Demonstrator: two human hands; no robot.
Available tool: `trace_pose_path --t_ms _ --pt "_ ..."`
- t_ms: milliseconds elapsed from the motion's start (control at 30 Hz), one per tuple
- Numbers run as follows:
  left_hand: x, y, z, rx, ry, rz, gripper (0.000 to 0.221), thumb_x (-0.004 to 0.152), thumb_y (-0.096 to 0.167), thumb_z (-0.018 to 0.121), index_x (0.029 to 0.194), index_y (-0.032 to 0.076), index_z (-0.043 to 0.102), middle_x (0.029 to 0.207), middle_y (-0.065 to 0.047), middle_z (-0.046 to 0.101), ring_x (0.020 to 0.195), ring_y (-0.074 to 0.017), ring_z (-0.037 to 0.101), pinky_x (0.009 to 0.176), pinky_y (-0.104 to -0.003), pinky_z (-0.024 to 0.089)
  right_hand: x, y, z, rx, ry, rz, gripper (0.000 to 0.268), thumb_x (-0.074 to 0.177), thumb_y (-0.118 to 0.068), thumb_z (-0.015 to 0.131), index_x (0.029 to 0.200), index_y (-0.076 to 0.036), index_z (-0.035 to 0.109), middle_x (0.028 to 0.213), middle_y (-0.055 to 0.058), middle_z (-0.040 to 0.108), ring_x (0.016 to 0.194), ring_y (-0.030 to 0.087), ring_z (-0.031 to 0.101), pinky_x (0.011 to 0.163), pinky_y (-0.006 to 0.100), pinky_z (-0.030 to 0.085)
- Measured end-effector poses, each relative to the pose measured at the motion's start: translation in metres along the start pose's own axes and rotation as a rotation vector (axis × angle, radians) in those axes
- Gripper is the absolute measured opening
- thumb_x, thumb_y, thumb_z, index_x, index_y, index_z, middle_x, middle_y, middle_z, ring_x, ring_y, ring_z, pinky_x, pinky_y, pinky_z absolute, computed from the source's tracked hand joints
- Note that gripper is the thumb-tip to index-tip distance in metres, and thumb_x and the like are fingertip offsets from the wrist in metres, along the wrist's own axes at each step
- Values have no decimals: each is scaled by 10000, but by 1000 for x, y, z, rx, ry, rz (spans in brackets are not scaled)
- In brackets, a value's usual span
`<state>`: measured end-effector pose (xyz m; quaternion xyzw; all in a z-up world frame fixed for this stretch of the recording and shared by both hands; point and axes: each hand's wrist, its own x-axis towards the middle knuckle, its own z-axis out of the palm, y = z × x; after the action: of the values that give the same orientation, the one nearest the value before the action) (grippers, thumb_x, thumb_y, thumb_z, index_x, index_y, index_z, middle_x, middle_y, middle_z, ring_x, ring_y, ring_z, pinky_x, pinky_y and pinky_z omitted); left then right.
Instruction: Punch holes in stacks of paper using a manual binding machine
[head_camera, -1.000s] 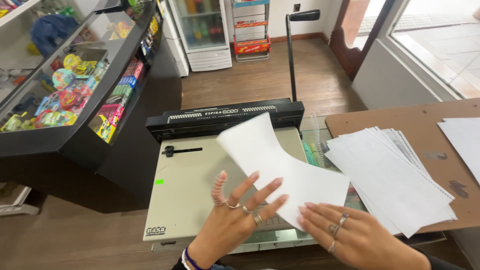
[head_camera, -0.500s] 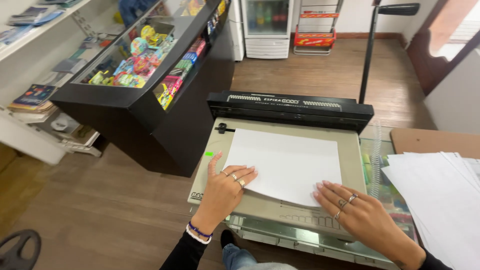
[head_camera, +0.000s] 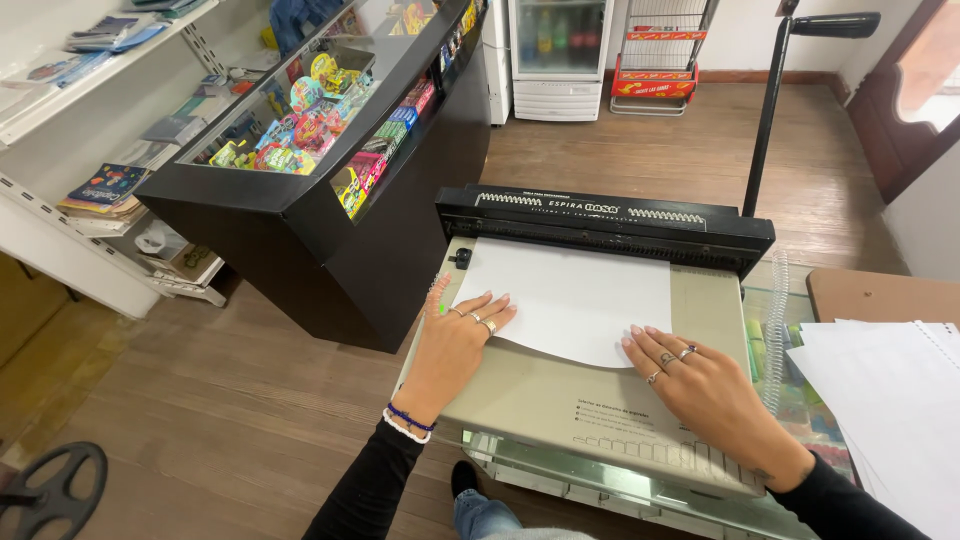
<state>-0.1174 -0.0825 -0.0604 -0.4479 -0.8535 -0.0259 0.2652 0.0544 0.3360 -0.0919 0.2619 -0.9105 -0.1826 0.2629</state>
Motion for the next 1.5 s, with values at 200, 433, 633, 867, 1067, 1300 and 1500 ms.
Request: trace_pose_path --t_ms 200,433,633,867,1067,1300,1500 --pt "10 6 -5 57 -97 -20 704 1078 17 657 1735 250 758 1794 26 772 1625 -250 724 1477 -802 217 2 0 3 -28 -39 17 685 1128 -96 694 1812 -111 663 1796 105 768 1621 252 756 1233 399 663" --pt "43 54 -18 -22 -254 -24 721 1173 318 664 1886 244 590 1905 18 650 1718 -260 616 1504 -792 189 9 2 -3 18 -102 22 711 1118 -128 682 1826 -75 634 1811 143 743 1650 284 728 1238 428 658" --pt "52 60 0 -121 -225 12 845 1180 598 635 1892 146 577 1969 -78 569 1805 -374 501 1491 -799 182 28 105 -45 276 24 302 908 1016 -868 783 1785 -390 720 1698 -20 853 1324 252 910 867 501 784" --pt "48 61 7 -208 -210 -40 1056 1192 834 551 1993 163 395 2087 -89 352 1906 -381 291 1452 -815 141 88 311 5 -49 43 630 720 1314 -599 679 1865 -137 723 1901 165 747 1656 362 709 1047 598 639" --pt "50 61 3 -240 -161 -57 1159 1160 971 443 1987 159 418 2082 -95 367 1916 -383 259 1445 -850 83 129 432 82 -50 -70 716 1290 1201 -927 482 2000 86 486 2075 347 440 1892 537 372 1435 753 357" --pt "56 63 -3 -327 -207 -103 1199 1119 981 454 1965 132 439 2075 -117 358 1916 -382 225 1440 -868 -24 159 534 166 -105 -222 837 1184 1268 -1033 474 1862 -50 763 1848 330 781 1775 545 585 1318 759 447" --pt "63 61 -12 -345 -161 -101 1189 1051 938 548 1893 98 562 2013 -149 489 1858 -440 388 1450 -885 65 138 576 244 -407 -134 786 1146 1205 -1032 629 1727 -39 863 1620 307 867 1531 528 716 1106 566 668"
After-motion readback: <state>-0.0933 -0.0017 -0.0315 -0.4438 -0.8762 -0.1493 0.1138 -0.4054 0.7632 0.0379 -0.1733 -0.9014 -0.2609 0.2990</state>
